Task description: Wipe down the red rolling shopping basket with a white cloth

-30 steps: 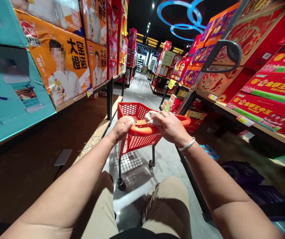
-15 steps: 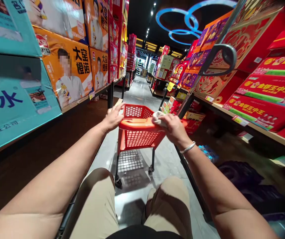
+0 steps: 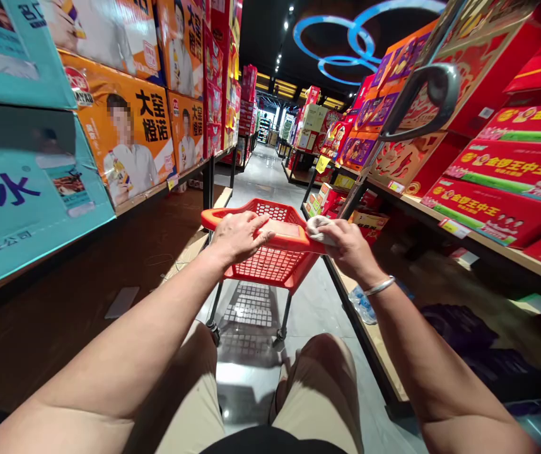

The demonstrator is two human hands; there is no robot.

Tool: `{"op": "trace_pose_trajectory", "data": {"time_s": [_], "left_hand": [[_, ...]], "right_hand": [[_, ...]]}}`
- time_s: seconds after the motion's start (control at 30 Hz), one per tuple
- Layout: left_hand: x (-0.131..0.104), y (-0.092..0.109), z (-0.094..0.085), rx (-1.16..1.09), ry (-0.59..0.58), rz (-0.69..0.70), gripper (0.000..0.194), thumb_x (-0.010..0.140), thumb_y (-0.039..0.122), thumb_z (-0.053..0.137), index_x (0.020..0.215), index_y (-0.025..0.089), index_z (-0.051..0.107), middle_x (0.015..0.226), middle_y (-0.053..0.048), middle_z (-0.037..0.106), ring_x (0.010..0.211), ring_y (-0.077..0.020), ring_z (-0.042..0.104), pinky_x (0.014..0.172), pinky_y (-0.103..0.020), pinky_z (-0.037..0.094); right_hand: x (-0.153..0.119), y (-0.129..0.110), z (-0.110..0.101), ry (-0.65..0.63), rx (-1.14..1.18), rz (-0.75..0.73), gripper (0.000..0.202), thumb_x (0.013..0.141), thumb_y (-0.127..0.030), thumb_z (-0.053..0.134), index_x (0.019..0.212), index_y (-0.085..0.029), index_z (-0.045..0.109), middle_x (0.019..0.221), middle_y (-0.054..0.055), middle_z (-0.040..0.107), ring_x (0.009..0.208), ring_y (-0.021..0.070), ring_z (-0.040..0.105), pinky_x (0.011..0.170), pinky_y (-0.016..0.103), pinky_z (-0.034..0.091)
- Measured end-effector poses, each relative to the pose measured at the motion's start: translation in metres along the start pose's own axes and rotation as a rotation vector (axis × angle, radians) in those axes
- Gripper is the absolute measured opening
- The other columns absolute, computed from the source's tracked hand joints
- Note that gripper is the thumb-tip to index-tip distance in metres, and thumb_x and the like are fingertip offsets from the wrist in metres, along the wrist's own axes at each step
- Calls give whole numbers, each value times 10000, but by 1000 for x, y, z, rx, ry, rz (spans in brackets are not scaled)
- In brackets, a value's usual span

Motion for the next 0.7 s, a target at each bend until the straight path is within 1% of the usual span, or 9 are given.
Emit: {"op": "trace_pose_trajectory", "data": {"time_s": [0.07, 0.13, 0.2, 0.27, 0.33, 0.4, 0.5, 0.6, 0.7], "left_hand": [[1, -12, -1, -11, 13, 17, 568, 1019, 603, 376, 1444, 286, 581, 1348, -82, 651, 1177, -289, 629, 939, -404, 446], [3, -20, -3, -34, 26, 4, 562, 1016, 600, 387, 1427, 281, 600, 1343, -80, 654, 1190, -291, 618, 958, -416, 439], [4, -23, -5, -69, 47, -37, 545, 1013, 593, 398, 1374, 265, 640, 1355, -86, 648, 1219, -303, 599, 988, -445, 427], [3, -19, -10, -96, 90, -73, 531, 1006, 589, 420, 1307, 235, 677, 1413, -107, 610, 1279, -324, 557, 1034, -487, 401], [2, -6, -14, -119, 138, -49, 520, 999, 580, 447, 1299, 223, 678, 1483, -118, 559, 1342, -331, 509, 1092, -522, 352], [0, 9, -15, -136, 161, 30, 496, 995, 570, 470, 1320, 255, 672, 1484, -98, 574, 1355, -320, 506, 1132, -541, 297], [-2, 17, -13, -150, 154, 104, 456, 971, 579, 525, 1304, 315, 692, 1413, -54, 649, 1326, -302, 548, 1135, -544, 269], [-3, 8, -12, -163, 145, 92, 462, 929, 605, 592, 1278, 326, 711, 1411, -40, 658, 1330, -297, 556, 1125, -530, 275], [-4, 0, -13, -165, 144, 63, 472, 912, 629, 610, 1268, 338, 716, 1410, -29, 659, 1321, -285, 565, 1124, -515, 275]], "right_hand": [[-9, 33, -8, 43, 51, 106, 333, 866, -208, 627, 1189, -255, 691, 1179, 90, 649, 1030, 271, 596, 929, 456, 519], [-16, 45, -10, 67, 122, 147, 347, 856, -216, 612, 1194, -244, 683, 1140, 96, 650, 1038, 280, 614, 950, 477, 526], [-17, 35, -8, 53, 197, 112, 364, 855, -183, 578, 1200, -250, 675, 1155, 97, 645, 1071, 277, 622, 972, 474, 527], [-16, 14, -4, 14, 256, 41, 414, 837, -137, 566, 1214, -277, 666, 1202, 85, 637, 1125, 270, 614, 995, 466, 521], [-14, -2, -3, 1, 322, -22, 434, 819, -128, 587, 1214, -290, 662, 1214, 78, 634, 1151, 267, 608, 1005, 463, 520], [-12, -2, -2, 16, 415, -33, 403, 828, -157, 605, 1208, -282, 656, 1182, 77, 643, 1138, 259, 620, 999, 456, 528], [-13, 22, 9, 41, 535, 99, 294, 872, -283, 630, 1165, -257, 654, 1138, 76, 644, 983, 218, 656, 837, 378, 587], [-23, 41, 23, 72, 656, 276, 308, 888, -427, 652, 1139, -251, 623, 1103, 64, 637, 792, 164, 639, 621, 287, 566], [-35, 23, 21, 113, 708, 328, 348, 958, -457, 578, 1254, -277, 544, 1081, 66, 646, 816, 185, 657, 623, 313, 576]]}}
Point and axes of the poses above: each hand's wrist, its own x-axis towards the middle knuckle, its own z-axis out of the palm, y = z × x, the point moved 10 cm from there along x, towards the middle knuckle
